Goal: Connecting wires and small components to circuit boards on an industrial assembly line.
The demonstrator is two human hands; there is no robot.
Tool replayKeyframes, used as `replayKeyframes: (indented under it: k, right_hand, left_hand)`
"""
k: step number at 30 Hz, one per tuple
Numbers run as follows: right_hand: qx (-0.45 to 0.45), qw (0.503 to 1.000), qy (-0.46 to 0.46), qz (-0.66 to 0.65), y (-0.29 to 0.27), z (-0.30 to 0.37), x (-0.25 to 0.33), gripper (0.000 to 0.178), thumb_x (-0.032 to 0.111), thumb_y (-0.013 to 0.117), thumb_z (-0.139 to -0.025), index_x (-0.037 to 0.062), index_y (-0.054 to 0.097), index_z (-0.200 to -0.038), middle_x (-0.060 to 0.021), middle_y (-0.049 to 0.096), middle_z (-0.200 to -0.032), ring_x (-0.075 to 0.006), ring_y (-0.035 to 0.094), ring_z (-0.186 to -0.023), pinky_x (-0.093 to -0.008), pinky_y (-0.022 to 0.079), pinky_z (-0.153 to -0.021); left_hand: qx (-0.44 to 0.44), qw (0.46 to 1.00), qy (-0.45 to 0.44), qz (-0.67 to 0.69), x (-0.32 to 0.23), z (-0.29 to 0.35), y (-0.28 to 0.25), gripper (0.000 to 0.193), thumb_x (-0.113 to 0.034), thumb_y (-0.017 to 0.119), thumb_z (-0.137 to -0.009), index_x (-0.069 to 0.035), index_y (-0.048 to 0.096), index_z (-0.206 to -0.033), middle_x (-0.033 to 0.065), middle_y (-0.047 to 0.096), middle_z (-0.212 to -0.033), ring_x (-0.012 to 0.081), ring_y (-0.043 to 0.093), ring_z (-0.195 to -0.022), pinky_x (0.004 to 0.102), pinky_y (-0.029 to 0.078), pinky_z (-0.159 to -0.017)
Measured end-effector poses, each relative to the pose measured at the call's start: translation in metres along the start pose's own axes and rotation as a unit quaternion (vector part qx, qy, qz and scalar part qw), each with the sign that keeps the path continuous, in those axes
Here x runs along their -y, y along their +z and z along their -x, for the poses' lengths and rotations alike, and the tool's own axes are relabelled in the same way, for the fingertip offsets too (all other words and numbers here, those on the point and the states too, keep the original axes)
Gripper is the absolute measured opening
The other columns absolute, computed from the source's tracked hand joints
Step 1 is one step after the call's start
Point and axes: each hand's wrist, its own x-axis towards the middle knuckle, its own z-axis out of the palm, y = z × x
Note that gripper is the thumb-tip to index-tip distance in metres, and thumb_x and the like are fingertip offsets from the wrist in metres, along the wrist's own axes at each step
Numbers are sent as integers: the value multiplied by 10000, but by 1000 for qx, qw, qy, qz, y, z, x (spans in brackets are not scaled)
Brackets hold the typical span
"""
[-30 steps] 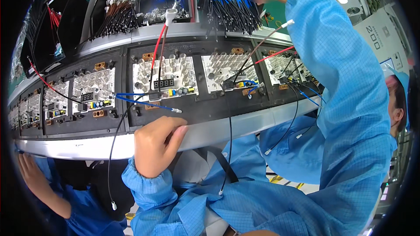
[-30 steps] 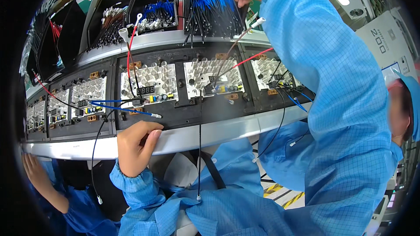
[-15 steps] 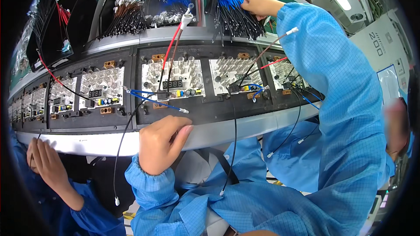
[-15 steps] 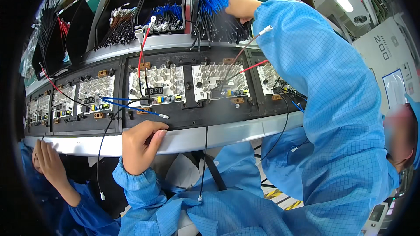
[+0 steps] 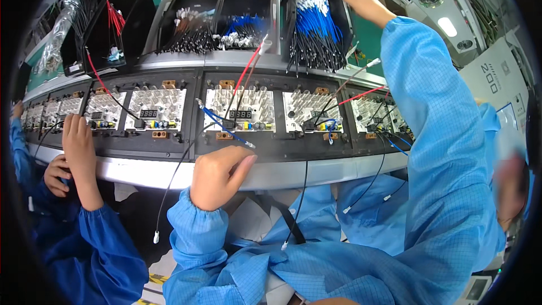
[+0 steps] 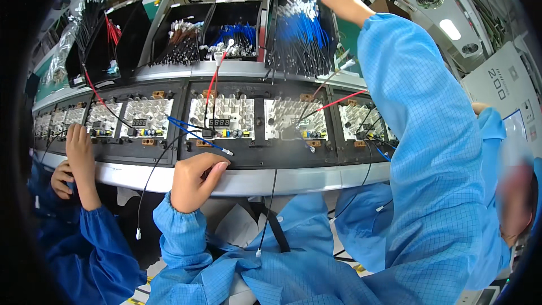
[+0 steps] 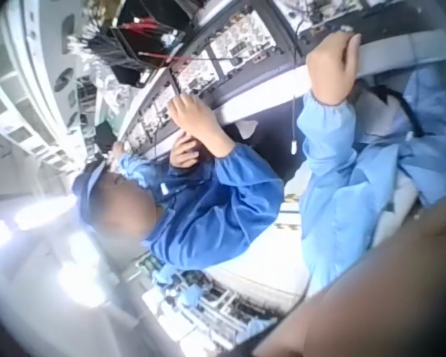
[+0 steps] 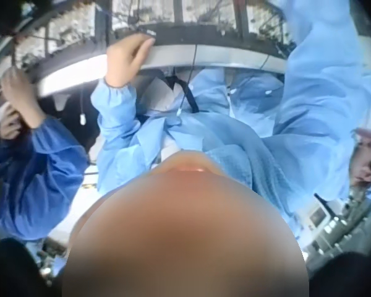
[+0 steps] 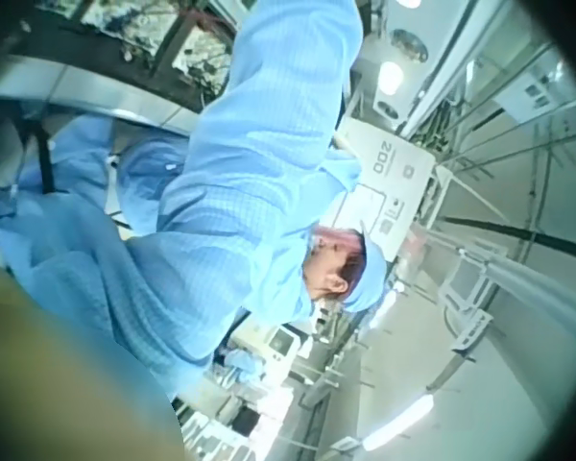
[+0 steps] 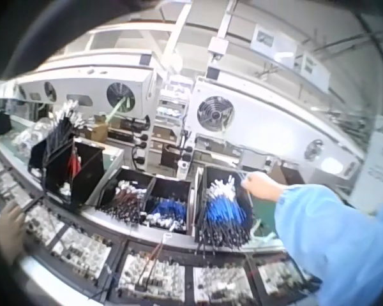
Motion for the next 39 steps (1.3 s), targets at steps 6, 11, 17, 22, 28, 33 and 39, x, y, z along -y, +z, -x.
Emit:
replayKeyframes:
  k: [6,11,17,22,28,33,39]
  right_hand:
    - [-38,925,-132,-354,-77,15,24,340,317,469,-927,28,560,-772,-52,553,-603,-151,552,-572,-323,455,-519]
    - [-133,952,-224,-163,-111,127,199,220,219,406,-942,55,471,-809,4,407,-645,-119,409,-572,-289,397,-550]
    - [-124,922,-352,-103,-13,237,234,201,169,643,-821,14,553,-913,-116,563,-632,-234,594,-562,-340,441,-472]
    - [-152,936,-272,-163,21,287,206,203,128,657,-792,24,547,-927,-103,569,-658,-239,596,-561,-360,439,-477]
    - [-228,883,-191,-363,38,297,192,108,109,572,-900,22,521,-939,-78,518,-630,-195,525,-507,-297,391,-464]
    - [-177,807,-74,-558,37,339,157,157,176,494,-969,22,467,-979,-42,497,-623,-114,432,-480,-240,334,-458]
    - [183,689,-116,-691,56,385,116,300,291,560,-946,36,541,-790,-83,580,-636,-174,562,-557,-279,439,-494]
  left_hand:
    - [25,999,2,34,-3,11,-6,142,-58,562,-886,29,672,-865,74,605,-661,100,551,-536,240,425,-500]
    - [-36,978,-11,205,-41,12,-17,211,-121,556,-902,25,659,-1015,44,617,-733,75,554,-627,206,402,-539]
    - [-130,969,95,188,-87,16,-12,331,-192,629,-849,39,606,-1084,149,602,-1065,177,600,-863,234,448,-630]
    - [-7,991,103,84,-93,18,1,153,-59,672,-796,22,634,-920,121,632,-867,175,555,-631,273,434,-569]
    - [2,992,15,123,-105,14,9,89,-26,628,-836,17,645,-912,101,655,-803,143,592,-633,248,459,-583]
    - [-144,989,-5,-21,-86,3,-12,54,7,619,-855,24,644,-900,85,686,-857,125,648,-737,238,498,-624]
    - [-195,979,-44,-34,-81,-16,-22,60,-17,626,-869,22,641,-913,93,680,-779,103,653,-681,209,508,-598]
